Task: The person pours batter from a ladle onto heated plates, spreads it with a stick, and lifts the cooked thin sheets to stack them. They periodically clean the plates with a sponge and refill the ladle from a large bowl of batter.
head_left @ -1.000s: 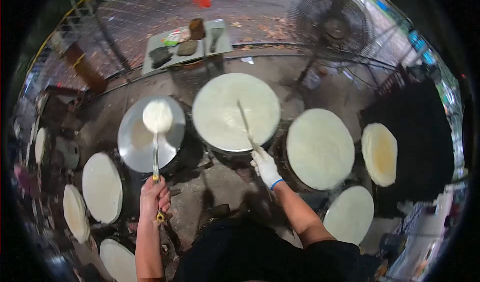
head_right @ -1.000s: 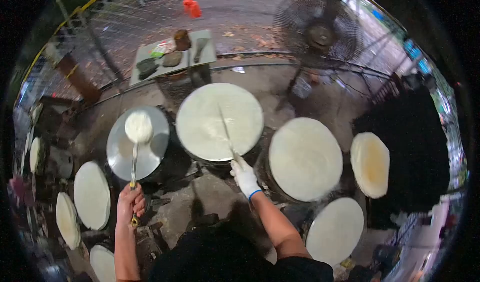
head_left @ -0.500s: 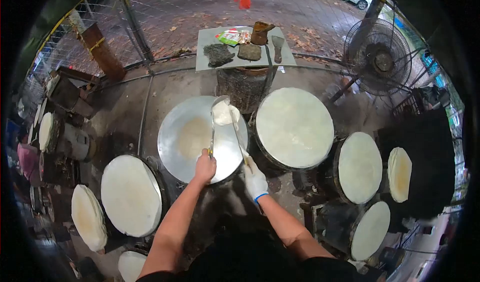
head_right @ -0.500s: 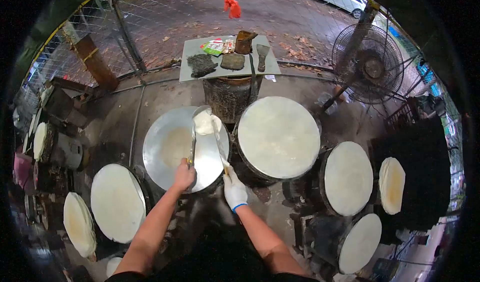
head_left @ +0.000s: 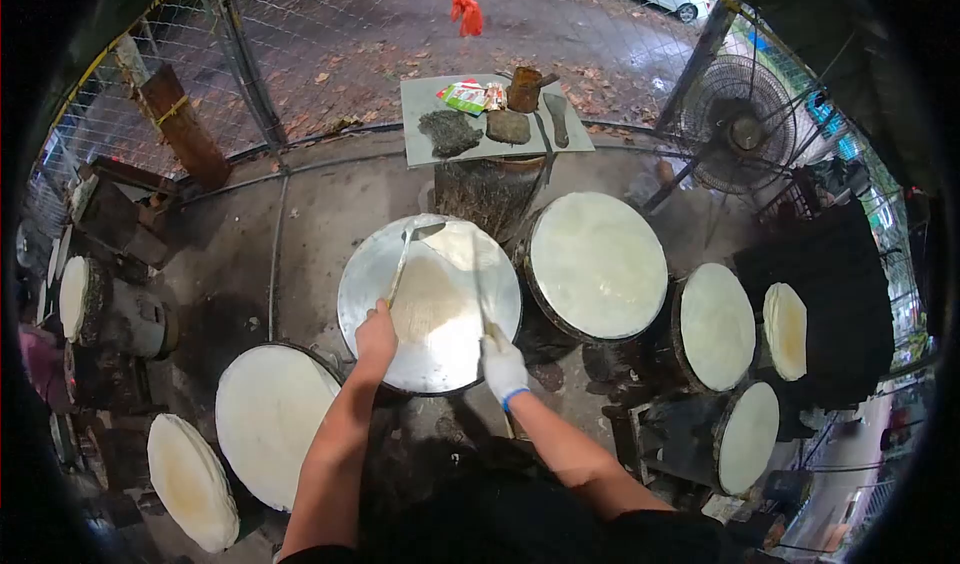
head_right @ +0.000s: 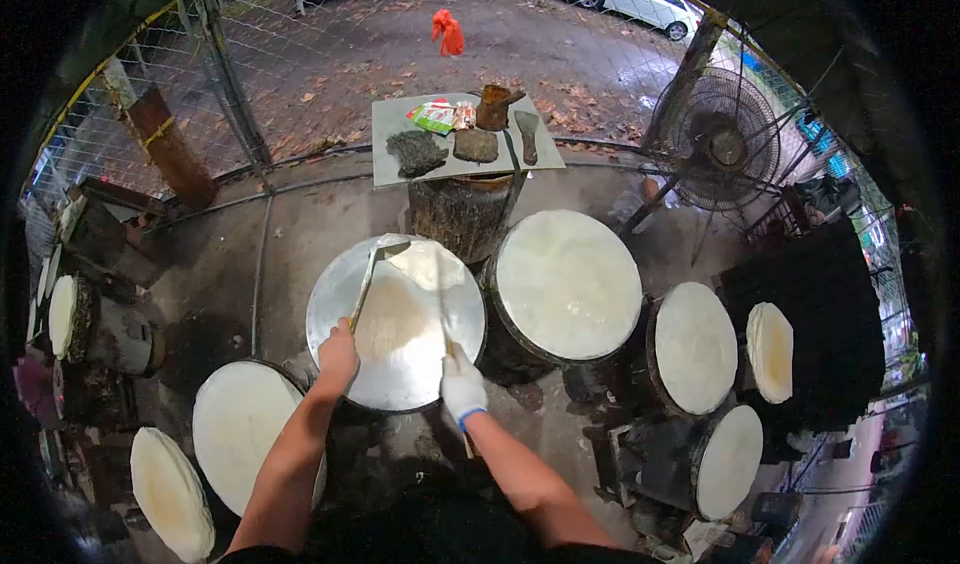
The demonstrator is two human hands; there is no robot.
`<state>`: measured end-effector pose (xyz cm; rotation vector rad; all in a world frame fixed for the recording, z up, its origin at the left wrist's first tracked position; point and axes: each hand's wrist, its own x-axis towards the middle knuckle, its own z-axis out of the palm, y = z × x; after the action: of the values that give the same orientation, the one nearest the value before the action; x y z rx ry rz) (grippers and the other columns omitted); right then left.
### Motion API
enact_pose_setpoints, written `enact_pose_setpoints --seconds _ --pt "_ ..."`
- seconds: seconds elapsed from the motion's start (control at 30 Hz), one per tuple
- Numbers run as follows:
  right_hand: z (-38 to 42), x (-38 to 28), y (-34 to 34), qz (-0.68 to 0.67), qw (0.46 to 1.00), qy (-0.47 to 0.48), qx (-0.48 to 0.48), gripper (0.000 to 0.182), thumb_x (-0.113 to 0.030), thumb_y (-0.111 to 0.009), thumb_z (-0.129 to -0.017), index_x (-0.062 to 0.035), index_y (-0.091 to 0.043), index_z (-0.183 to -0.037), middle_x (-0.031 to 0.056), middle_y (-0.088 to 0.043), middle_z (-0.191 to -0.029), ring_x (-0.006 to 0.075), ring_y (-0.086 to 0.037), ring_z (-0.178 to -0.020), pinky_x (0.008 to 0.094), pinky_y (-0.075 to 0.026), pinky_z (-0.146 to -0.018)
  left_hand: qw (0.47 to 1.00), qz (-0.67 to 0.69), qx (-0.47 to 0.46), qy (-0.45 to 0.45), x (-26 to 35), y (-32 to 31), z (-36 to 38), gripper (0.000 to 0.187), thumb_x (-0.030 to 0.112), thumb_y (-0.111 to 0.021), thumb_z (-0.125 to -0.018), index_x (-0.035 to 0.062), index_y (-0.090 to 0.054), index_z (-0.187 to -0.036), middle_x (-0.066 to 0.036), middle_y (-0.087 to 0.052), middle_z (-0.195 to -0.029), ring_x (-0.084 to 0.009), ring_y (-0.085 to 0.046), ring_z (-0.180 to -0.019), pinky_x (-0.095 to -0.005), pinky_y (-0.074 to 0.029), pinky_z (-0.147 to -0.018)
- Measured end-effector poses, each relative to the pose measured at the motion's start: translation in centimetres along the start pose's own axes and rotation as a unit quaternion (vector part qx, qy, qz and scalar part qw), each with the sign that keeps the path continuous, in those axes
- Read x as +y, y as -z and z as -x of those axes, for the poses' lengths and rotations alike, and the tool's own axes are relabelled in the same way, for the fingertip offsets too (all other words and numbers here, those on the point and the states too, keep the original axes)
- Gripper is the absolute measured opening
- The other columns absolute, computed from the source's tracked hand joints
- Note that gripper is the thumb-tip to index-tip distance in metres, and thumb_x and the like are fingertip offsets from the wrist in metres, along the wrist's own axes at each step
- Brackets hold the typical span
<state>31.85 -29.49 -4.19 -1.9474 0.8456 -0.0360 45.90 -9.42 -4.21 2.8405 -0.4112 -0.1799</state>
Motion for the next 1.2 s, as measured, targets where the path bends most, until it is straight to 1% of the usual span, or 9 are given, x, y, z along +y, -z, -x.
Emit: enact_pose_setpoints --seconds 0.1,0.37,0.4,0.53,0.7,0.73,0.83,1.03,1.2 --pt "-1.7 -4.6 0.3 -0.226 0.943 -0.137 -0.201 0.041 -0.023 -0.048 -0.092 -0.0065 -0.051 -0.129 0.0102 -0.064 -0.093 0.0157 -0.061 -0.076 0.0287 -0.049 -0.069 1.000 -0.006 0.006 0.023 -0.4 0.6 0.5 0.036 0.004 -0.050 -0.080 0.0029 -0.043 -0.115 -0.021 -0.057 -0.092 -0.0370 -0.064 -0.075 -0.0444 -0.052 -0.064" --pt "-3.8 2.0 -4.0 0.069 0.977 0.202 0.026 0.045 -0.024 -0.047 -0.091 -0.0007 -0.048 -0.130 0.0139 -0.063 -0.099 0.0136 -0.060 -0.079 0.0271 -0.049 -0.071 0.999 -0.012 0.032 0.024 -4.2 2.3 2.2 0.065 0.002 -0.054 -0.075 0.0144 -0.039 -0.137 -0.021 -0.048 -0.100 -0.0383 -0.060 -0.082 -0.0453 -0.049 -0.071" --pt "-3.2 -2.3 -2.9 -0.154 0.978 0.014 -0.137 0.039 -0.018 -0.049 -0.091 -0.0014 -0.052 -0.125 0.0045 -0.063 -0.088 0.0106 -0.055 -0.064 0.0236 -0.045 -0.058 0.999 -0.011 0.047 0.018 -4.5 2.1 2.4 0.065 0.001 -0.054 -0.075 0.0158 -0.041 -0.136 -0.020 -0.048 -0.099 -0.0379 -0.059 -0.083 -0.0453 -0.049 -0.071" --pt "-2.2 -4.2 0.7 -0.188 0.977 0.003 -0.102 0.036 -0.019 -0.050 -0.091 -0.0037 -0.056 -0.123 0.0026 -0.061 -0.077 0.0099 -0.051 -0.057 0.0242 -0.043 -0.051 0.995 -0.031 0.089 0.041 -6.4 3.0 3.1 0.062 0.000 -0.056 -0.074 0.0185 -0.048 -0.132 -0.018 -0.047 -0.096 -0.0363 -0.059 -0.082 -0.0447 -0.049 -0.070" --pt "-3.6 -2.5 -2.9 0.052 0.984 0.158 -0.061 0.042 -0.028 -0.048 -0.090 -0.0030 -0.054 -0.123 0.0232 -0.062 -0.109 0.0317 -0.061 -0.102 0.0351 -0.046 -0.086 0.994 -0.033 0.099 0.029 -7.5 4.5 4.4 0.056 0.002 -0.053 -0.077 0.0189 -0.050 -0.130 -0.019 -0.049 -0.103 -0.0356 -0.059 -0.085 -0.0420 -0.050 -0.067" --pt "-5.9 -1.0 -4.8 -0.046 0.983 0.115 -0.136 0.036 -0.023 -0.050 -0.092 -0.0038 -0.058 -0.121 0.0046 -0.064 -0.089 0.0124 -0.054 -0.064 0.0245 -0.045 -0.060 0.994 -0.035 0.105 0.024 -7.6 4.3 4.8 0.055 0.003 -0.053 -0.077 0.0192 -0.050 -0.130 -0.019 -0.049 -0.103 -0.0353 -0.059 -0.086 -0.0417 -0.050 -0.068" --pt "-7.1 -0.7 -2.9 -0.282 0.925 -0.041 -0.253 0.037 -0.025 -0.052 -0.092 -0.0055 -0.058 -0.122 0.0024 -0.063 -0.086 0.0084 -0.051 -0.062 0.0210 -0.043 -0.057 0.995 -0.023 0.087 0.043 -7.9 5.5 6.4 0.052 0.004 -0.051 -0.079 0.0180 -0.051 -0.129 -0.018 -0.049 -0.103 -0.0350 -0.058 -0.086 -0.0412 -0.050 -0.068" --pt "-7.2 -1.2 -3.5 0.090 0.954 0.272 -0.087 0.039 -0.031 -0.050 -0.092 -0.0085 -0.058 -0.122 0.0082 -0.061 -0.077 0.0166 -0.055 -0.063 0.0296 -0.046 -0.062 0.994 -0.027 0.074 0.070 -8.4 5.4 9.6 0.049 0.004 -0.048 -0.080 0.0168 -0.052 -0.127 -0.017 -0.049 -0.095 -0.0356 -0.057 -0.083 -0.0427 -0.049 -0.066" --pt "-6.6 -5.9 2.5 -0.038 0.955 0.052 -0.288 0.033 -0.021 -0.053 -0.091 -0.0083 -0.060 -0.121 -0.0017 -0.061 -0.081 0.0049 -0.050 -0.060 0.0183 -0.039 -0.052 0.991 0.008 0.076 0.113 -8.4 7.6 13.9 0.046 0.003 -0.050 -0.078 0.0144 -0.056 -0.123 -0.016 -0.050 -0.088 -0.0356 -0.057 -0.078 -0.0444 -0.047 -0.064"
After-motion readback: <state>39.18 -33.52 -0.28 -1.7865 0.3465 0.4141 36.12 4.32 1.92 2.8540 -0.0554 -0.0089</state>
